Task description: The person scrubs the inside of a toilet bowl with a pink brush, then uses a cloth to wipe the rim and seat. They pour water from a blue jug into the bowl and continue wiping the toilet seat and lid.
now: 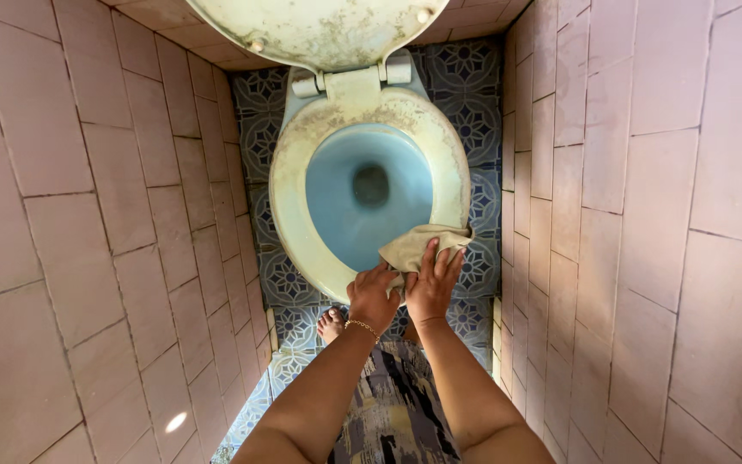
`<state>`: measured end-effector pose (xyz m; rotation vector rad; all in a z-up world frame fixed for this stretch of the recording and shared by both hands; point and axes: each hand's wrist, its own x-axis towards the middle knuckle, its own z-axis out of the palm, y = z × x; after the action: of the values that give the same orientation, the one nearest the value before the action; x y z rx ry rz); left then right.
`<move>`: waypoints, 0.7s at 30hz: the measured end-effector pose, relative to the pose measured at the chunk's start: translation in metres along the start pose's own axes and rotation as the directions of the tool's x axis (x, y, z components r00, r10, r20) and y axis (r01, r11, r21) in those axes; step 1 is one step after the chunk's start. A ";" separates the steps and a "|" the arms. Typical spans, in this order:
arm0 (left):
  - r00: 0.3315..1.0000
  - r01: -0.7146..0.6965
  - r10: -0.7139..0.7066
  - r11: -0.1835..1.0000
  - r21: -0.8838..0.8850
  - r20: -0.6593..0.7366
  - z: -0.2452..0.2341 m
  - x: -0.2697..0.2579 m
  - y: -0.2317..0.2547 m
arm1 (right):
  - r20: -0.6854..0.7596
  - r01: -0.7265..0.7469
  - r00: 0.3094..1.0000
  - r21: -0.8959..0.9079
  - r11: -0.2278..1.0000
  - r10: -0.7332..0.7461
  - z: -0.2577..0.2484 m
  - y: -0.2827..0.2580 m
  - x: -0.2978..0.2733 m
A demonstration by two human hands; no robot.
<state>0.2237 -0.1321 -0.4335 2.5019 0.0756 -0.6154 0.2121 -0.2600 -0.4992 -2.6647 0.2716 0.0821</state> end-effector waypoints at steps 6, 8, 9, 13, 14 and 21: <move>0.997 -0.073 0.073 0.997 0.000 0.010 0.005 -0.034 -0.014 | -0.145 0.100 0.984 -0.051 0.994 -0.106 -0.014 -0.006 -0.017; 0.999 -0.017 0.019 0.998 -0.060 0.036 0.008 -0.041 -0.021 | -0.046 0.101 0.994 -0.060 0.993 -0.104 -0.014 -0.011 -0.021; 1.000 0.017 -0.015 0.994 -0.107 0.017 0.010 -0.046 -0.026 | 0.028 0.097 0.995 -0.041 0.994 -0.096 -0.013 -0.016 -0.025; 0.913 0.407 -0.386 0.848 -0.340 0.132 0.002 -0.076 -0.057 | 0.551 -0.039 0.832 -0.063 0.997 0.067 -0.002 -0.055 -0.042; 0.834 0.551 -0.505 0.739 -0.388 0.222 -0.003 -0.084 -0.065 | 0.642 -0.118 0.765 0.051 0.992 0.058 0.001 -0.068 -0.046; 0.858 -0.119 -0.352 0.575 -0.810 -0.375 -0.074 -0.050 -0.107 | 0.541 -0.405 0.823 0.772 0.490 -0.172 0.050 -0.154 0.050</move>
<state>0.1901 0.0008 -0.4109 1.6478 0.6031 0.0900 0.2922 -0.1114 -0.4815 -1.4661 0.2190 0.6032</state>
